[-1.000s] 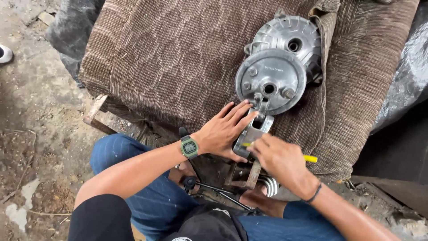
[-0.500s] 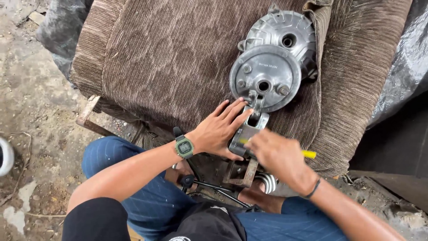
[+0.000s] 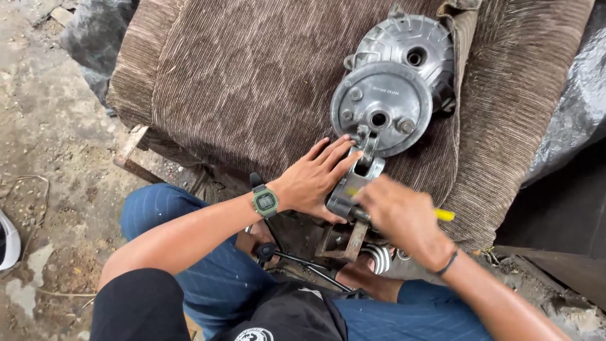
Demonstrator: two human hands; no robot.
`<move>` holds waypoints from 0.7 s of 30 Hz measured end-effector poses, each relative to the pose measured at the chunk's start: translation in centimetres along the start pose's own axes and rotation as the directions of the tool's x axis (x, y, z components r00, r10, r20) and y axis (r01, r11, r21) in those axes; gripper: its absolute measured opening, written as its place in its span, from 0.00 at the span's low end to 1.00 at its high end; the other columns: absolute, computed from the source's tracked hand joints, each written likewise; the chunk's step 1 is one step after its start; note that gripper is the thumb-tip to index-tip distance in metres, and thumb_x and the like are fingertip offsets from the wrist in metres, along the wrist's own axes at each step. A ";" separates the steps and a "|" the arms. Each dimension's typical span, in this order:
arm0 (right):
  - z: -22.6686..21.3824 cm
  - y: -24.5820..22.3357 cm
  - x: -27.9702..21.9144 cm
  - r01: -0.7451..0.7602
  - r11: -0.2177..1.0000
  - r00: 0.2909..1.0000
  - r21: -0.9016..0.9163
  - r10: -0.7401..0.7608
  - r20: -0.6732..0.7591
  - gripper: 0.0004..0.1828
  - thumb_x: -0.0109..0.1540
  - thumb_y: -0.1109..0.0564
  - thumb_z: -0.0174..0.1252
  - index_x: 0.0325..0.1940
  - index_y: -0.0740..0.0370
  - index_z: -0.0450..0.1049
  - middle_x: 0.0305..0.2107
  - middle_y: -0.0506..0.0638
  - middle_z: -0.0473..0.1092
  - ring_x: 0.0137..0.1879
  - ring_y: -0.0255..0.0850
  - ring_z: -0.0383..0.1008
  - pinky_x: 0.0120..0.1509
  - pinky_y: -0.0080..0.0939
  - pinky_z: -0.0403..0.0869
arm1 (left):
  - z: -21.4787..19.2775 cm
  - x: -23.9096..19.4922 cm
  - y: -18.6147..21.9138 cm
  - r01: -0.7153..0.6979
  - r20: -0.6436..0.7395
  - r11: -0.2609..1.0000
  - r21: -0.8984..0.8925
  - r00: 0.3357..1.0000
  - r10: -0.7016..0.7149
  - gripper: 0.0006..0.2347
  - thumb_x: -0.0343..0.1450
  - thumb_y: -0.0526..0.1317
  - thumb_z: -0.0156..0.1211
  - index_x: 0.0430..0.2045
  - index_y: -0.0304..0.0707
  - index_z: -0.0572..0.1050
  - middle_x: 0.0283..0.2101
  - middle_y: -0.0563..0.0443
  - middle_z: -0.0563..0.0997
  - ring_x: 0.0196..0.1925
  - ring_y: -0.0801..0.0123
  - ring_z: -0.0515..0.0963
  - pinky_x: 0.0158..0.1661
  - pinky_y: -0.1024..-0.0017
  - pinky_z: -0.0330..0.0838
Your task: The person sits on the ground and uses a yellow-handled file to smooth the surface of a metal mechanical part clamped in a vise. The part rests on a brown cushion, and the person repeatedly files the metal surface while holding it steady with their left hand.
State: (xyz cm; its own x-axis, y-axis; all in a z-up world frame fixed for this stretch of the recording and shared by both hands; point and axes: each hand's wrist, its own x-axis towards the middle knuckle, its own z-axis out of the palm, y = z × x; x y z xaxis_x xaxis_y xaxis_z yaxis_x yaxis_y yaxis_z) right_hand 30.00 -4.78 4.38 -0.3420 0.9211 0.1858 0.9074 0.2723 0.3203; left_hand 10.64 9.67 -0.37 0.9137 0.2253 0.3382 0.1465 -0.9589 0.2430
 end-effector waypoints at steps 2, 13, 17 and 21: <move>-0.7 0.6 0.2 -0.007 0.999 1.000 -0.032 0.008 0.026 0.09 0.67 0.43 0.51 0.35 0.43 0.65 0.29 0.34 0.58 0.33 0.32 0.67 0.27 0.37 0.66 | -0.2 -0.1 0.0 0.002 0.007 1.000 0.008 1.000 -0.002 0.58 0.54 0.77 0.60 0.73 0.33 0.49 0.72 0.31 0.57 0.78 0.46 0.53 0.71 0.47 0.51; -0.3 -1.2 0.2 -0.099 0.984 0.994 0.151 0.092 0.050 0.10 0.67 0.42 0.50 0.35 0.43 0.66 0.28 0.32 0.61 0.34 0.34 0.71 0.32 0.38 0.71 | -0.4 0.0 -0.2 -0.014 -0.005 1.000 0.021 1.000 0.014 0.58 0.55 0.76 0.60 0.73 0.32 0.47 0.72 0.30 0.57 0.78 0.45 0.54 0.70 0.47 0.52; -1.1 0.4 0.6 -0.106 0.991 0.992 0.078 0.100 0.079 0.11 0.67 0.40 0.51 0.36 0.44 0.67 0.27 0.35 0.61 0.34 0.35 0.70 0.34 0.38 0.71 | -0.2 -0.4 0.2 0.005 0.020 1.000 0.004 1.000 -0.005 0.59 0.55 0.77 0.57 0.73 0.33 0.46 0.72 0.31 0.56 0.79 0.46 0.52 0.71 0.47 0.50; -1.6 -1.4 0.4 -0.130 0.972 0.989 0.197 0.111 0.100 0.12 0.68 0.39 0.48 0.37 0.43 0.67 0.28 0.34 0.62 0.36 0.36 0.74 0.34 0.39 0.73 | -0.5 -0.2 0.0 -0.006 0.030 1.000 -0.019 1.000 0.007 0.58 0.56 0.76 0.58 0.73 0.32 0.46 0.72 0.28 0.56 0.78 0.44 0.52 0.70 0.45 0.51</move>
State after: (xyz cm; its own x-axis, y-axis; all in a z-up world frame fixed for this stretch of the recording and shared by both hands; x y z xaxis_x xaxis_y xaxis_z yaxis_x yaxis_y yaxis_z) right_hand 28.18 -5.23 5.48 -0.2125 0.9690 0.1261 0.9742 0.2001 0.1040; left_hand 10.30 9.71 0.01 0.9256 0.2138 0.3123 0.1340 -0.9568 0.2580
